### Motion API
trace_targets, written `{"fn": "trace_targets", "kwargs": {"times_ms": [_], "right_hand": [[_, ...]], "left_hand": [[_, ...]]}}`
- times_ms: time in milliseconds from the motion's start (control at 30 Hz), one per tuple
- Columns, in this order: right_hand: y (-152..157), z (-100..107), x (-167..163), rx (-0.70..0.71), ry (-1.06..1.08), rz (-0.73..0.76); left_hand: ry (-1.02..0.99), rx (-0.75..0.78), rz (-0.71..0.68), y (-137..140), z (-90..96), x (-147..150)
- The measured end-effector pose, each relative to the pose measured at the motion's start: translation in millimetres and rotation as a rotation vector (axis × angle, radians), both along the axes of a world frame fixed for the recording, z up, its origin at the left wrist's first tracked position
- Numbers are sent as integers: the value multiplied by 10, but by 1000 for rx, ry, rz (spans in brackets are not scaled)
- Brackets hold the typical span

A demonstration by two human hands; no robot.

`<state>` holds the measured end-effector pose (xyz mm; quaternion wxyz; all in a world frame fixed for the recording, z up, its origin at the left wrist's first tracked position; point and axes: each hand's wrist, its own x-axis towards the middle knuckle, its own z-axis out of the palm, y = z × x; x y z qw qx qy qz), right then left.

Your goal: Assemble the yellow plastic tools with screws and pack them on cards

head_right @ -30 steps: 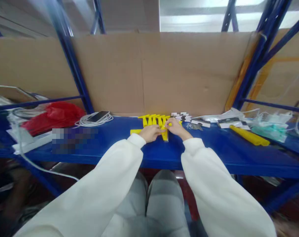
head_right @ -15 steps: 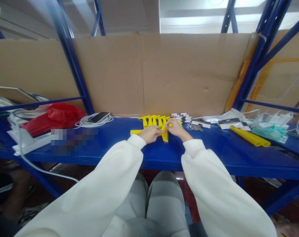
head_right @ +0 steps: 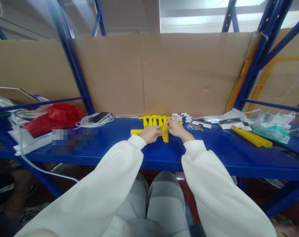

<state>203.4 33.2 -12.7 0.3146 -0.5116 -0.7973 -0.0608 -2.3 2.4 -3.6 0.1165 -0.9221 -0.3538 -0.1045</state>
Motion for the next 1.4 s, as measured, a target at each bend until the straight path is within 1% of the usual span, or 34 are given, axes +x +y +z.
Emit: {"fn": "trace_targets", "kwargs": {"times_ms": [200,333,467,700,900,1033,1167,1400], "right_hand": [[-6,-3,-16,-5,13,-4],[85,-44,37,10,60,53],[165,-53,83,-6,112,110],[178,-42,98,-9,152,157],[177,-61,66,-4,145,64],[111,-55,27,29,113,5],[39,-46,-38,15,91,-63],[85,-108,-122,5,218,-169]], "left_hand": [[5,5,4,-10,7,0],[1,14,8,-16,11,-2],[5,18,4,-17,13,-3],[-5,16,-8,3,-4,-2],[-28,3,1,1,-4,3],[-26,-6,13,-13,6,8],[-24,-8,15,-22,14,12],[-36,-1,31,-42,23,24]]}}
